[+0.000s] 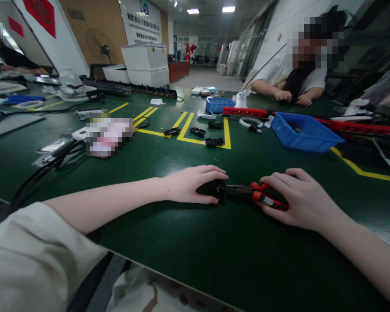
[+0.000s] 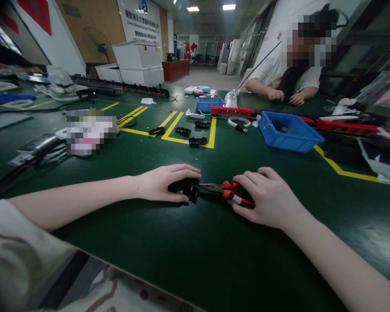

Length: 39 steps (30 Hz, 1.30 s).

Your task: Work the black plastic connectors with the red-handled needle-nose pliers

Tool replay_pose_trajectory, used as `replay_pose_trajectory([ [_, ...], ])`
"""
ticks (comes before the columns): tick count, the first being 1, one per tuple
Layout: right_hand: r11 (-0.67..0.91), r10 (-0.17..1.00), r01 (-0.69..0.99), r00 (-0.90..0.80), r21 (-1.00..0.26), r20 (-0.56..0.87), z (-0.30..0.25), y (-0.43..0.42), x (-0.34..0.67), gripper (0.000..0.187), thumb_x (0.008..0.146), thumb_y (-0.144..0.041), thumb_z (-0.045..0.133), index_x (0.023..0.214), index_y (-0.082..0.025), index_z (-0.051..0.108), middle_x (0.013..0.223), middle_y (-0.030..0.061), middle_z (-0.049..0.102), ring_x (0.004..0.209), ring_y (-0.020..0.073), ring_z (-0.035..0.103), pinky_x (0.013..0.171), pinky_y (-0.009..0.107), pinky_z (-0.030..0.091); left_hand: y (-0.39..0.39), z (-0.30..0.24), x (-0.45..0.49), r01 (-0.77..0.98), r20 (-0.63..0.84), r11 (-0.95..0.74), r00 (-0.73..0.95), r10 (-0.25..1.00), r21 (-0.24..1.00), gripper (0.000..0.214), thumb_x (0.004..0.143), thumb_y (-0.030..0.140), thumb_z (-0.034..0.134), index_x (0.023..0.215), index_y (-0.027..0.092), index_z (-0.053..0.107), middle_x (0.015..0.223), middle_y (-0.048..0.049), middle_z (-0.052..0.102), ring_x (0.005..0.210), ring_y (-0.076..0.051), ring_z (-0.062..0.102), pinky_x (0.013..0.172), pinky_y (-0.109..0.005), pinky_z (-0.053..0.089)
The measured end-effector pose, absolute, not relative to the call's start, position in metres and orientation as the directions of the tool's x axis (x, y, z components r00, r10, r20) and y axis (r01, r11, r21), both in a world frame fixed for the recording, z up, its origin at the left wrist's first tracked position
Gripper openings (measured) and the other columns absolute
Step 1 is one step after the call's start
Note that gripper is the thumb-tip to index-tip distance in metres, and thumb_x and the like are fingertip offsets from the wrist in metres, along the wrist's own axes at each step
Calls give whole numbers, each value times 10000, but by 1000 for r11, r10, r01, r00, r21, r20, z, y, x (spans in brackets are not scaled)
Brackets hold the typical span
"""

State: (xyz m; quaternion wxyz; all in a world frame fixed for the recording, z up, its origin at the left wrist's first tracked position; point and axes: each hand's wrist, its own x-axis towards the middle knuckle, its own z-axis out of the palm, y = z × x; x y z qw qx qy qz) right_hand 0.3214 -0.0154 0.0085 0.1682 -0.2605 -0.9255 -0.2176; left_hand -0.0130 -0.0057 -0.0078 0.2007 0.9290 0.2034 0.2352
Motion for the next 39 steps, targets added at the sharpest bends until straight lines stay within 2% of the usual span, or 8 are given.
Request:
replay_pose_trajectory([
  [3, 751, 401, 553, -816, 361, 415, 9, -15, 322, 331, 946, -415, 592, 1125, -146, 665, 953, 115, 763, 759, 229, 677, 836, 423, 475, -5, -8, -12, 314, 346, -844, 807, 479, 435, 621, 953, 383, 741, 1491, 149, 538, 1573, -219, 541, 1447, -319, 557, 1196, -510, 479],
  [10, 732, 361, 529, -835, 430, 415, 10, -15, 322, 330, 955, -393, 578, 1121, -119, 659, 944, 130, 757, 754, 233, 679, 814, 416, 475, -3, -8, -11, 324, 312, -860, 833, 457, 394, 560, 962, 378, 746, 1444, 123, 619, 1560, -204, 573, 1427, -293, 574, 1215, -489, 469],
  [15, 749, 405, 568, -800, 342, 442, 5, -12, 325, 332, 921, -440, 613, 1154, -211, 670, 988, 112, 775, 805, 269, 703, 828, 461, 477, -2, -7, -11, 315, 315, -865, 837, 447, 390, 573, 957, 361, 754, 1461, 126, 613, 1548, -182, 593, 1526, -305, 486, 1295, -516, 371],
  [22, 759, 422, 594, -760, 265, 495, 5, -14, 322, 312, 917, -408, 657, 1151, -201, 651, 972, 97, 776, 827, 276, 719, 888, 495, 480, -2, -9, -12, 332, 264, -825, 835, 483, 457, 596, 993, 393, 700, 1489, 84, 582, 1608, -208, 519, 1510, -272, 513, 1279, -419, 413],
  [28, 771, 461, 611, -729, 177, 506, 2, -14, 321, 315, 898, -431, 654, 1153, -247, 671, 980, 83, 774, 845, 301, 725, 946, 556, 478, -3, -9, -13, 335, 272, -808, 821, 503, 484, 589, 964, 359, 741, 1477, 109, 597, 1592, -209, 538, 1485, -281, 541, 1251, -440, 450],
  [32, 765, 423, 601, -741, 233, 522, 1, -13, 322, 323, 885, -408, 680, 1159, -239, 675, 984, 95, 766, 882, 312, 721, 1011, 589, 471, -4, -8, -13, 337, 280, -816, 820, 499, 470, 588, 963, 364, 742, 1463, 88, 602, 1582, -226, 542, 1463, -286, 564, 1229, -441, 474],
  [36, 712, 417, 614, -760, 340, 499, 3, -15, 323, 307, 910, -402, 655, 1170, -239, 670, 1016, 100, 770, 952, 316, 717, 1058, 601, 461, -3, -8, -13, 339, 291, -824, 817, 497, 455, 583, 956, 383, 752, 1452, 110, 612, 1568, -218, 561, 1454, -286, 574, 1223, -441, 478],
  [39, 698, 411, 615, -763, 366, 499, 4, -16, 322, 305, 907, -396, 661, 1166, -236, 685, 1028, 109, 774, 976, 327, 715, 1064, 612, 458, -3, -7, -13, 355, 278, -823, 818, 503, 443, 588, 949, 418, 759, 1441, 128, 619, 1567, -199, 570, 1450, -280, 579, 1217, -423, 479],
])
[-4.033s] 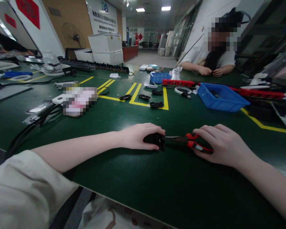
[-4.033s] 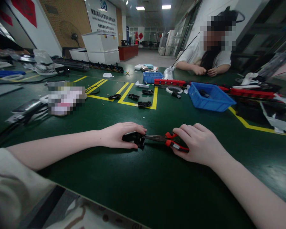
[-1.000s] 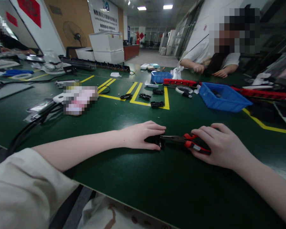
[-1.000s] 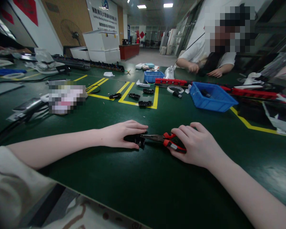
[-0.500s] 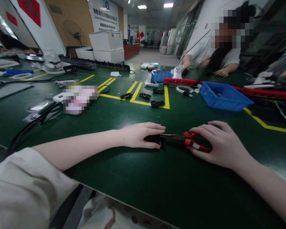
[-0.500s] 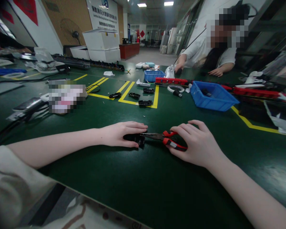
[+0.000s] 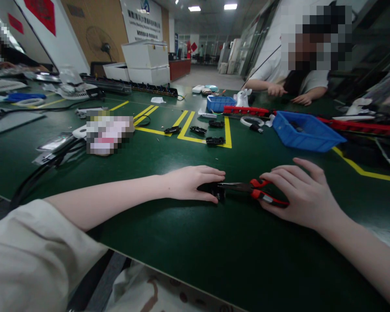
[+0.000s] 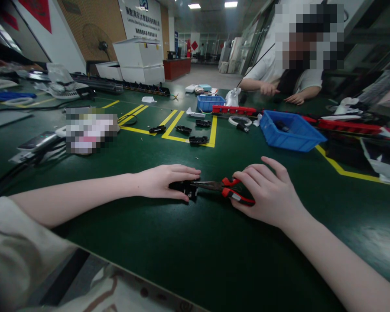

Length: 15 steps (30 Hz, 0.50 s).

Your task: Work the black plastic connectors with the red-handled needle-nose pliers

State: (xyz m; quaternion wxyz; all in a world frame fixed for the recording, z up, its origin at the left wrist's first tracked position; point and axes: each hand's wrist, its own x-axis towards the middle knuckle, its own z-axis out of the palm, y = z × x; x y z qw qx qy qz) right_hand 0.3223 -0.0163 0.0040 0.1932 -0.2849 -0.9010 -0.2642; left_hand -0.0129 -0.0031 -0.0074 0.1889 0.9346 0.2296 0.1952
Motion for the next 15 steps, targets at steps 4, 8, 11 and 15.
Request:
replay_pose_trajectory([
  [4, 719, 391, 600, -766, 350, 510, 5, -15, 321, 313, 887, -403, 679, 1152, -239, 706, 989, 105, 771, 962, 327, 713, 1048, 600, 471, -4, -6, -12, 382, 283, -824, 808, 517, 418, 624, 921, 447, 785, 1449, 164, 609, 1512, -170, 627, 1384, -280, 630, 1159, -411, 518],
  [8, 716, 405, 589, -787, 374, 465, 4, -12, 321, 324, 895, -444, 644, 1148, -249, 699, 966, 97, 770, 945, 321, 716, 1045, 599, 471, -5, -6, -12, 374, 286, -843, 820, 495, 387, 621, 955, 421, 748, 1499, 192, 555, 1498, -161, 637, 1355, -274, 644, 1121, -404, 532],
  [11, 711, 379, 577, -796, 402, 473, 3, -12, 322, 323, 910, -415, 637, 1154, -211, 687, 972, 110, 769, 949, 315, 725, 1092, 601, 435, -4, -7, -12, 354, 290, -855, 831, 474, 379, 522, 965, 431, 732, 1406, 175, 619, 1516, -165, 622, 1372, -276, 634, 1144, -407, 519],
  [15, 711, 394, 594, -779, 375, 487, 2, -14, 322, 333, 901, -443, 632, 1165, -248, 687, 1002, 106, 777, 970, 330, 727, 1111, 633, 399, -4, -7, -13, 361, 283, -844, 826, 487, 397, 511, 955, 444, 739, 1364, 160, 626, 1510, -171, 623, 1365, -277, 640, 1134, -400, 528],
])
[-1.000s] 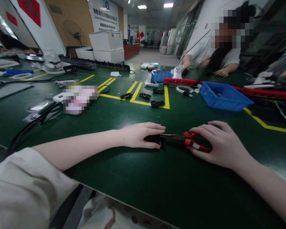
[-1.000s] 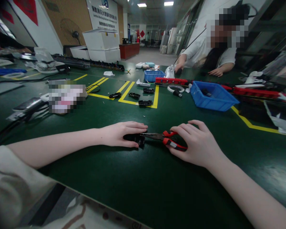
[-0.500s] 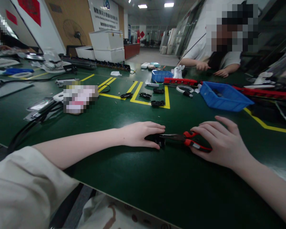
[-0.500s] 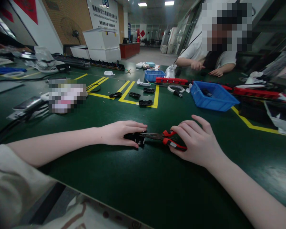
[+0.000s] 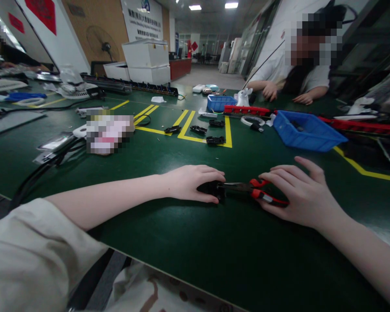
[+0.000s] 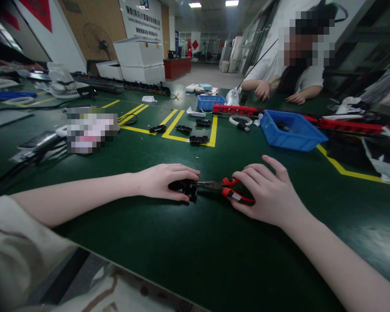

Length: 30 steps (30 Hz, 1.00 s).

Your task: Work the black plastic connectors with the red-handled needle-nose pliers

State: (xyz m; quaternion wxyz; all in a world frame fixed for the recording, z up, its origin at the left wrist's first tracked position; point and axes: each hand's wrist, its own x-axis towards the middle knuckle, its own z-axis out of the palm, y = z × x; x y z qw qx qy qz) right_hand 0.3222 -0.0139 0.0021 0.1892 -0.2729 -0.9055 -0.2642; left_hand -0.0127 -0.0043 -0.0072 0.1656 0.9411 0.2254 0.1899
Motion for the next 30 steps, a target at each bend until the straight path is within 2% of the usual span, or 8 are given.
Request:
replay_pose_trajectory([
  [4, 709, 449, 631, -749, 316, 488, 1, -14, 324, 335, 884, -451, 651, 1170, -280, 693, 1032, 89, 784, 992, 335, 726, 1104, 649, 396, -5, -6, -13, 377, 266, -824, 817, 511, 422, 499, 941, 432, 755, 1349, 177, 625, 1500, -161, 631, 1363, -282, 637, 1128, -412, 529],
  [10, 729, 407, 605, -760, 322, 506, -2, -12, 329, 361, 883, -407, 694, 1195, -225, 684, 1001, 80, 766, 934, 299, 721, 1128, 616, 404, -4, -6, -12, 355, 282, -839, 826, 489, 413, 492, 941, 430, 756, 1337, 168, 631, 1466, -175, 654, 1328, -283, 658, 1135, -435, 518],
  [15, 732, 460, 630, -738, 260, 494, -1, -14, 329, 373, 884, -381, 682, 1244, -285, 684, 1034, 91, 759, 970, 349, 710, 1110, 678, 397, -3, -5, -11, 355, 289, -853, 831, 475, 382, 502, 940, 428, 768, 1355, 178, 637, 1478, -150, 662, 1451, -290, 578, 1315, -532, 301],
  [18, 722, 468, 634, -742, 276, 480, 3, -16, 328, 395, 886, -376, 668, 1277, -322, 666, 1016, 84, 764, 978, 370, 711, 1080, 701, 408, -3, -4, -12, 360, 269, -851, 838, 475, 382, 513, 952, 441, 752, 1370, 170, 634, 1503, -156, 643, 1483, -290, 546, 1336, -541, 254],
  [23, 719, 418, 598, -780, 355, 466, 8, -16, 324, 383, 905, -382, 641, 1275, -284, 644, 981, 105, 766, 956, 372, 714, 1025, 682, 453, -2, -5, -11, 326, 278, -842, 840, 467, 429, 500, 961, 424, 743, 1366, 155, 623, 1470, -161, 663, 1403, -285, 620, 1308, -543, 314],
  [30, 726, 409, 600, -769, 335, 491, 7, -15, 323, 442, 907, -381, 642, 1341, -307, 600, 1024, 91, 769, 976, 374, 715, 1043, 680, 439, -1, -7, -11, 315, 289, -830, 831, 476, 461, 465, 927, 394, 781, 1314, 183, 633, 1401, -149, 694, 1313, -297, 662, 1180, -508, 464],
])
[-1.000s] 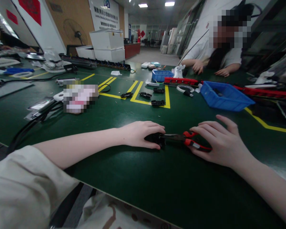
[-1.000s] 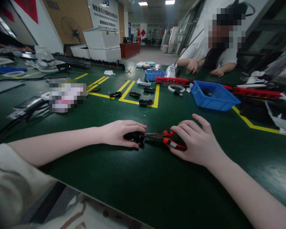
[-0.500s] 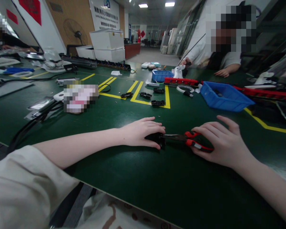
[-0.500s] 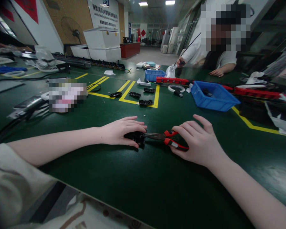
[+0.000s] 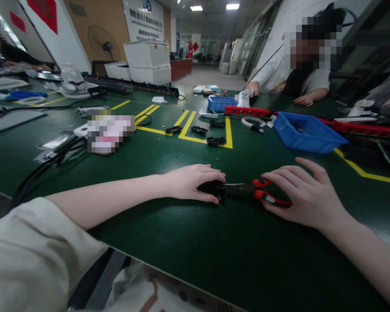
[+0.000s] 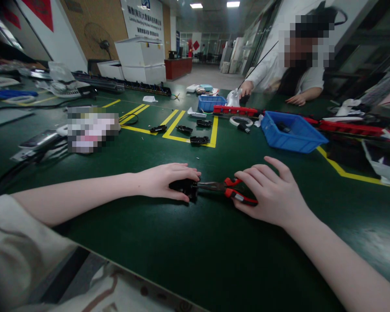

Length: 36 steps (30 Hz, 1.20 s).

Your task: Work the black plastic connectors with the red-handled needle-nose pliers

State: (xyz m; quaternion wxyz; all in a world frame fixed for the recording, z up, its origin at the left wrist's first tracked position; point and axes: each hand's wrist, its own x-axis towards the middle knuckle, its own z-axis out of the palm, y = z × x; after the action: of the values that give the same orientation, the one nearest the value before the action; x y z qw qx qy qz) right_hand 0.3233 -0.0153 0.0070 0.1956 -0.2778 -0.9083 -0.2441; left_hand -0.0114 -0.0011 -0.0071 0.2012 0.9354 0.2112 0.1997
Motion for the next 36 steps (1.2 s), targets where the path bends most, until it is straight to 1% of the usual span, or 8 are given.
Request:
replay_pose_trajectory([
  [7, 713, 414, 609, -765, 347, 493, 8, -15, 324, 448, 922, -365, 635, 1356, -284, 563, 1024, 112, 763, 946, 366, 720, 1025, 682, 463, -1, -9, -13, 308, 293, -836, 834, 467, 454, 494, 945, 417, 760, 1343, 164, 613, 1426, -171, 671, 1312, -300, 657, 1135, -465, 493],
  [12, 715, 470, 638, -742, 286, 479, 7, -16, 325, 412, 922, -406, 644, 1329, -344, 609, 1020, 75, 763, 962, 361, 714, 1026, 686, 461, -1, -9, -13, 297, 297, -826, 831, 471, 478, 489, 945, 410, 760, 1349, 175, 614, 1423, -161, 673, 1318, -294, 652, 1135, -456, 493],
  [14, 718, 469, 636, -742, 283, 479, 8, -16, 325, 398, 918, -406, 651, 1311, -341, 633, 1015, 77, 764, 972, 363, 710, 1027, 681, 461, -1, -8, -13, 293, 293, -823, 832, 470, 487, 480, 952, 406, 751, 1348, 169, 617, 1420, -164, 673, 1317, -295, 652, 1129, -453, 498],
  [18, 695, 419, 607, -777, 386, 469, 9, -17, 325, 349, 917, -381, 646, 1250, -282, 677, 992, 106, 775, 957, 362, 708, 1019, 668, 467, -1, -7, -13, 286, 276, -808, 837, 472, 516, 468, 963, 414, 739, 1344, 170, 621, 1416, -159, 673, 1327, -285, 648, 1118, -416, 506],
  [21, 646, 404, 602, -791, 469, 459, 10, -18, 324, 285, 937, -397, 621, 1173, -254, 693, 979, 97, 781, 929, 320, 709, 1018, 613, 486, 0, -8, -13, 276, 286, -797, 829, 480, 537, 479, 951, 415, 755, 1344, 175, 624, 1419, -156, 670, 1338, -279, 643, 1114, -397, 510],
  [25, 634, 322, 563, -816, 530, 480, 7, -14, 325, 297, 940, -418, 616, 1109, -187, 695, 925, 103, 768, 882, 285, 703, 1005, 540, 500, -1, -8, -13, 270, 297, -788, 820, 489, 553, 504, 929, 408, 778, 1337, 151, 633, 1419, -176, 665, 1336, -287, 643, 1119, -407, 510],
  [31, 667, 322, 546, -825, 506, 465, 6, -11, 326, 364, 924, -439, 633, 1176, -182, 684, 1013, 128, 771, 914, 299, 700, 914, 500, 515, -2, -8, -13, 287, 287, -779, 814, 505, 558, 482, 912, 375, 798, 1326, 187, 639, 1421, -156, 669, 1373, -285, 618, 1152, -421, 488],
  [36, 678, 345, 568, -806, 467, 480, 7, -14, 324, 372, 932, -406, 662, 1211, -160, 646, 1133, 148, 761, 937, 267, 707, 824, 409, 533, -2, -8, -13, 284, 289, -789, 820, 494, 544, 478, 920, 364, 787, 1332, 180, 629, 1436, -162, 662, 1393, -286, 607, 1174, -434, 477],
])
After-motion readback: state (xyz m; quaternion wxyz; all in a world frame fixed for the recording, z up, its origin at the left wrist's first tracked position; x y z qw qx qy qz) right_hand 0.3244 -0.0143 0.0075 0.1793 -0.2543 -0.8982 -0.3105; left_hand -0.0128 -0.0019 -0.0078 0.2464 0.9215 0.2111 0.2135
